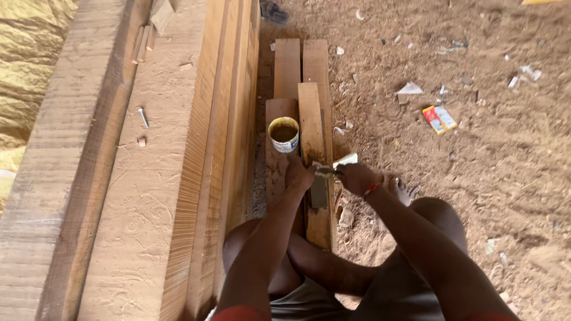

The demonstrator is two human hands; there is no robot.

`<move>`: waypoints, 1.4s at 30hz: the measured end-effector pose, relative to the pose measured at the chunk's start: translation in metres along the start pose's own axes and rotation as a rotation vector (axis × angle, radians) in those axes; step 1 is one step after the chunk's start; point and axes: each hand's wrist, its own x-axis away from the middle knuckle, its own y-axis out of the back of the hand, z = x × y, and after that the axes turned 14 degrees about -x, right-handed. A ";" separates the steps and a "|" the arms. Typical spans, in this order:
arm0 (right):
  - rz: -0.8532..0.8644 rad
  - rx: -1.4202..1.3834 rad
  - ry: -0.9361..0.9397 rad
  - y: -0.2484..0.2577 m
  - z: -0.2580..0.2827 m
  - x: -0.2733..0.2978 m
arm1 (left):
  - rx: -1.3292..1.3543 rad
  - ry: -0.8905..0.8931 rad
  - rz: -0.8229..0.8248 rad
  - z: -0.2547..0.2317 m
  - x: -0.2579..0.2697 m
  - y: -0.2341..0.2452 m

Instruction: The person applies a pasty substance from a small container onto specific spots on a wooden board using a metal scraper, spreading it evenly before cleaning the tool.

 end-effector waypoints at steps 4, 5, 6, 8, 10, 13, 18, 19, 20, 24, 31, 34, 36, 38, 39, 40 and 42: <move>0.096 0.002 0.275 -0.023 0.006 0.030 | -0.056 0.041 0.134 0.012 0.027 0.008; 0.145 0.048 0.196 -0.025 0.005 0.034 | -0.073 0.045 0.166 0.013 0.033 0.009; 0.193 0.095 0.118 -0.024 0.005 0.033 | -0.091 0.050 0.197 0.012 0.035 0.011; 0.118 0.069 0.133 -0.021 0.005 0.025 | 0.104 0.062 0.249 0.011 0.035 0.015; 0.054 0.033 0.133 -0.017 0.004 0.015 | 0.527 0.077 0.289 0.007 0.025 0.013; -0.003 0.004 0.089 -0.008 0.003 0.001 | -0.076 -0.074 -0.029 0.006 -0.003 0.010; 0.069 -0.123 0.333 -0.026 0.013 0.036 | -0.082 -0.220 0.079 0.051 0.002 -0.021; 0.113 -0.067 0.257 -0.022 0.013 0.040 | -0.055 -0.332 0.030 0.055 0.003 -0.026; 0.156 -0.014 0.179 -0.018 0.016 0.043 | -0.103 -0.237 0.053 0.054 -0.002 -0.028; 0.044 -0.009 0.078 0.005 0.025 0.025 | -0.155 -0.062 -0.023 0.045 -0.034 -0.030; 0.077 0.056 0.139 -0.018 0.031 0.035 | -0.104 -0.478 -0.010 0.091 -0.051 -0.062; 0.165 0.079 0.180 -0.030 0.023 0.046 | 0.050 -0.399 0.177 0.123 -0.048 -0.077; 0.119 0.016 0.136 -0.029 0.018 0.038 | -0.029 -0.272 0.104 0.125 -0.065 -0.079; 0.072 -0.050 0.108 -0.016 0.018 0.023 | -0.155 -0.290 0.011 0.114 -0.085 -0.063; 0.092 -0.057 0.073 -0.014 0.017 0.015 | -0.217 -0.302 -0.034 0.112 -0.089 -0.059; 0.112 -0.065 0.038 -0.013 0.017 0.011 | -0.278 -0.316 -0.081 0.111 -0.093 -0.056; 0.038 -0.110 0.071 -0.018 0.022 0.015 | -0.337 -0.296 -0.084 0.112 -0.088 -0.052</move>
